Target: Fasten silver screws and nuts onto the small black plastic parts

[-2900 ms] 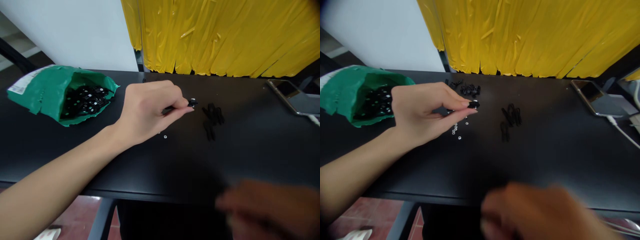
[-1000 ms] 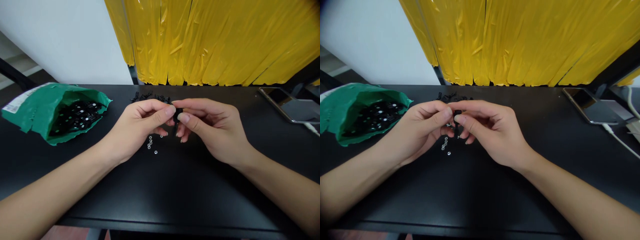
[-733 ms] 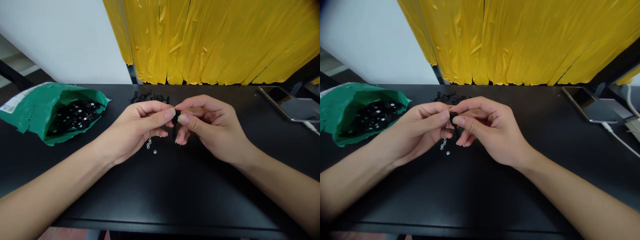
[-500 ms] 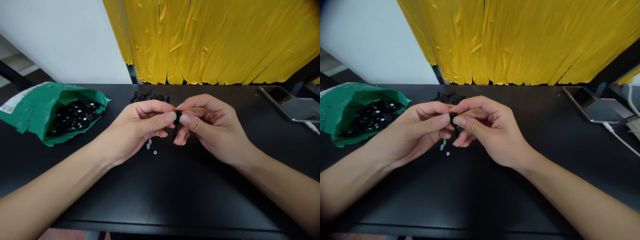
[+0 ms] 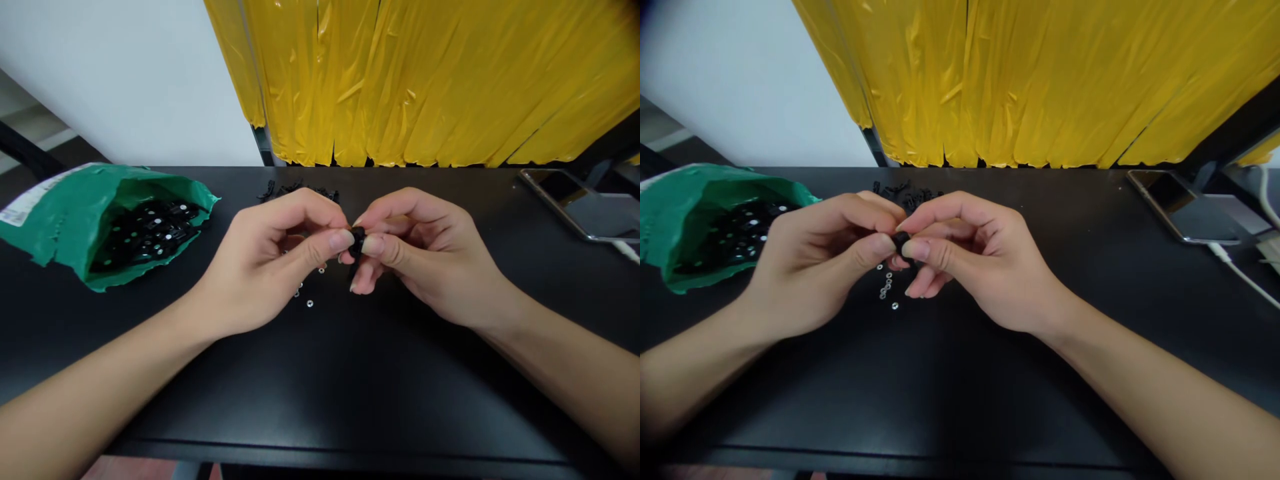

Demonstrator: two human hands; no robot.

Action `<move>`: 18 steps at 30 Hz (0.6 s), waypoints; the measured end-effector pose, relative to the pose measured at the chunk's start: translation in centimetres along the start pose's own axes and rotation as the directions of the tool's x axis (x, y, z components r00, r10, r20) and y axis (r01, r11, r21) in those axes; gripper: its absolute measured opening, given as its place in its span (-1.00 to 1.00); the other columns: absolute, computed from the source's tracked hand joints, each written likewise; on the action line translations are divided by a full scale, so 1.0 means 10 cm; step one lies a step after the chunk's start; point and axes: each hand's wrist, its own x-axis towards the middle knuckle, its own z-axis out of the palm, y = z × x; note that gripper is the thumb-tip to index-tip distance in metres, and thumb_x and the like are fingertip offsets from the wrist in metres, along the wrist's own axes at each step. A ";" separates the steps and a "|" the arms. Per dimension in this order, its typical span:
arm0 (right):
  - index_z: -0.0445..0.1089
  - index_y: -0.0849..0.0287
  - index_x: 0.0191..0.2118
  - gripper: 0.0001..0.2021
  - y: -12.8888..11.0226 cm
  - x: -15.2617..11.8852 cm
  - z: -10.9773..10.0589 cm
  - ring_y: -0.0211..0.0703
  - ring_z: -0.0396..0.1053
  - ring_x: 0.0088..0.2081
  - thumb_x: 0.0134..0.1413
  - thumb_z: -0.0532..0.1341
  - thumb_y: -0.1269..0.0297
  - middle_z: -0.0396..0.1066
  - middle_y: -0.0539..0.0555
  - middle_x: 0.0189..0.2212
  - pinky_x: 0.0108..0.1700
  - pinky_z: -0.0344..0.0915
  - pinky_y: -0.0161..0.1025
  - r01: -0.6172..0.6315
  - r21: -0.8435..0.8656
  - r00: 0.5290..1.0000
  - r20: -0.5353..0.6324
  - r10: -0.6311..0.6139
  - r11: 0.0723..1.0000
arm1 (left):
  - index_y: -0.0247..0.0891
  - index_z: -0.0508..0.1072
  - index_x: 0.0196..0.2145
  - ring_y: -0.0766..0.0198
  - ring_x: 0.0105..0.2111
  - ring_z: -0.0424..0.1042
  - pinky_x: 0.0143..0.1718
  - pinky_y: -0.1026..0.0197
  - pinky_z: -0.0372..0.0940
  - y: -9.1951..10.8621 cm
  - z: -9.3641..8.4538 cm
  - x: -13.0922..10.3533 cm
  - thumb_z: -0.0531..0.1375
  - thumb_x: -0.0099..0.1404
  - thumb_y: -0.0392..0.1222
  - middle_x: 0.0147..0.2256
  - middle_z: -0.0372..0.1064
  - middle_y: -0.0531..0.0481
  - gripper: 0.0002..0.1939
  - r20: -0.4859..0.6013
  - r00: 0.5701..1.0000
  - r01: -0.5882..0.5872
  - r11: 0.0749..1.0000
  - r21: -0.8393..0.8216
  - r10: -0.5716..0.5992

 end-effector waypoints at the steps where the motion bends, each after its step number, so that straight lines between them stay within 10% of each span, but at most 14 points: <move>1: 0.52 0.11 -0.13 -0.89 0.00 0.00 0.00 -0.29 0.65 -0.41 0.27 0.40 0.38 0.63 -0.11 -0.36 -0.32 0.64 -0.38 -0.006 0.006 1.000 0.002 0.006 1.000 | -0.19 0.49 -0.23 0.37 -0.34 0.49 -0.37 0.33 0.44 -0.01 0.00 -0.01 0.26 0.46 -0.27 -0.28 0.47 0.04 -0.95 0.012 0.996 -0.086 0.994 0.067 0.085; 6: 0.51 0.07 -0.13 -0.88 0.00 -0.02 0.06 -0.28 0.65 -0.42 0.27 0.41 0.34 0.63 -0.11 -0.35 -0.33 0.64 -0.38 -0.053 0.051 0.998 -0.010 0.054 0.997 | -0.22 0.42 -0.23 0.37 -0.37 0.45 -0.33 0.29 0.38 -0.06 0.01 -0.01 0.11 0.52 -0.29 -0.28 0.42 0.00 -0.87 0.058 0.950 -0.308 0.896 0.319 0.306; 18: 0.50 0.05 -0.07 -0.85 0.00 -0.01 0.08 -0.28 0.69 -0.28 0.29 0.39 0.36 0.64 -0.14 -0.33 -0.17 0.66 -0.36 -0.141 0.187 0.990 0.018 0.140 0.972 | -0.15 0.38 -0.20 0.28 -0.31 0.39 -0.24 0.12 0.37 -0.04 0.02 -0.03 0.09 0.53 -0.23 -0.21 0.36 -0.02 -0.89 0.035 0.971 -0.237 0.926 0.293 0.237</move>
